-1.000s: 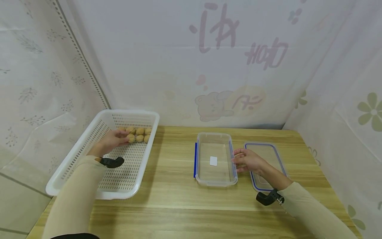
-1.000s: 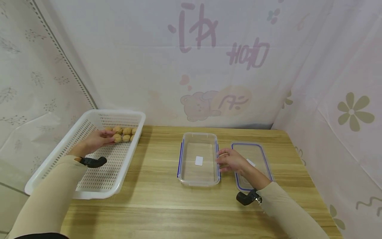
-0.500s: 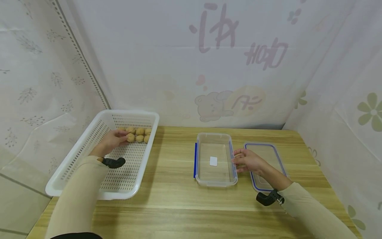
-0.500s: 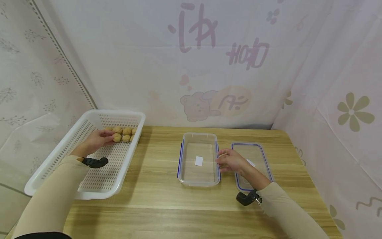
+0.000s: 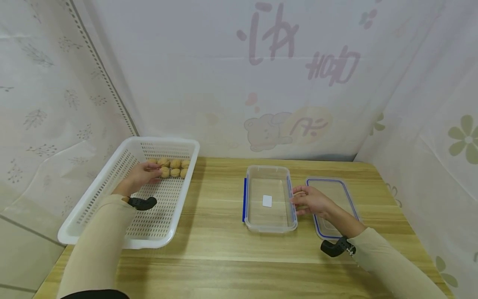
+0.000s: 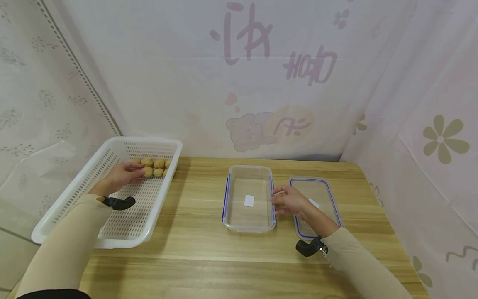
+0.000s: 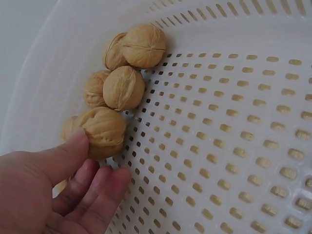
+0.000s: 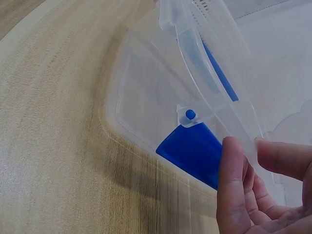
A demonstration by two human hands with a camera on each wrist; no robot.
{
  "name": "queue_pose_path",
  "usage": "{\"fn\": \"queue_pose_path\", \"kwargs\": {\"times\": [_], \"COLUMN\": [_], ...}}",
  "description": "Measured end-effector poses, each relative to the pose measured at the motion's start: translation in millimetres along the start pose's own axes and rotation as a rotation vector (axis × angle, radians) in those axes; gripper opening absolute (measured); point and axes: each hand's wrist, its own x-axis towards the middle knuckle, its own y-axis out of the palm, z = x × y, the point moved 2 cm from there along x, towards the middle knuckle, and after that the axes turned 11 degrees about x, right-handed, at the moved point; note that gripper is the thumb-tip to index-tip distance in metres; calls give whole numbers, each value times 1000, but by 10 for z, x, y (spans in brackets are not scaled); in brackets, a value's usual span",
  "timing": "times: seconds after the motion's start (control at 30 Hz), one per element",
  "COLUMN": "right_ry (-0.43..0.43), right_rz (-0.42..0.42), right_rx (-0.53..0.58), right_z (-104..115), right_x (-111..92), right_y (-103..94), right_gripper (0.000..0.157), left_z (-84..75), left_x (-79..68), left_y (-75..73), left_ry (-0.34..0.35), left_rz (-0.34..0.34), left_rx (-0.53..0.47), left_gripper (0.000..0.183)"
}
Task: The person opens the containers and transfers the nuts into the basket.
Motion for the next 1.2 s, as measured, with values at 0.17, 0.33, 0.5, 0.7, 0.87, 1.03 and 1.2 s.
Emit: {"fn": "queue_pose_path", "kwargs": {"times": [0.17, 0.33, 0.5, 0.7, 0.87, 1.03, 1.2], "right_ry": [-1, -1, -2, -11, -15, -21, -67], "right_rz": [7, 9, 3, -4, 2, -21, -82], "right_rx": [0, 8, 8, -26, -91, -181, -289], "right_z": [6, 17, 17, 14, 45, 147, 363], "right_x": [3, 3, -8, -18, -46, -65, -54], "right_y": [-3, 2, 9, 7, -8, -67, -164], "right_gripper": [40, 39, 39, 38, 42, 43, 46], "left_z": [31, 36, 27, -66, -258, -542, -890], "left_x": [19, 20, 0, -41, -52, -14, 47], "left_y": [-2, -4, -23, -93, -162, -184, -135], "left_ry": [-3, 5, 20, 25, 45, 80, 115], "left_rz": [-2, 0, 15, -10, -79, -111, -115], "left_rx": [-11, -19, -9, 79, 141, 165, 188], "left_gripper": [53, 53, 54, 53, 54, 58, 60]}}
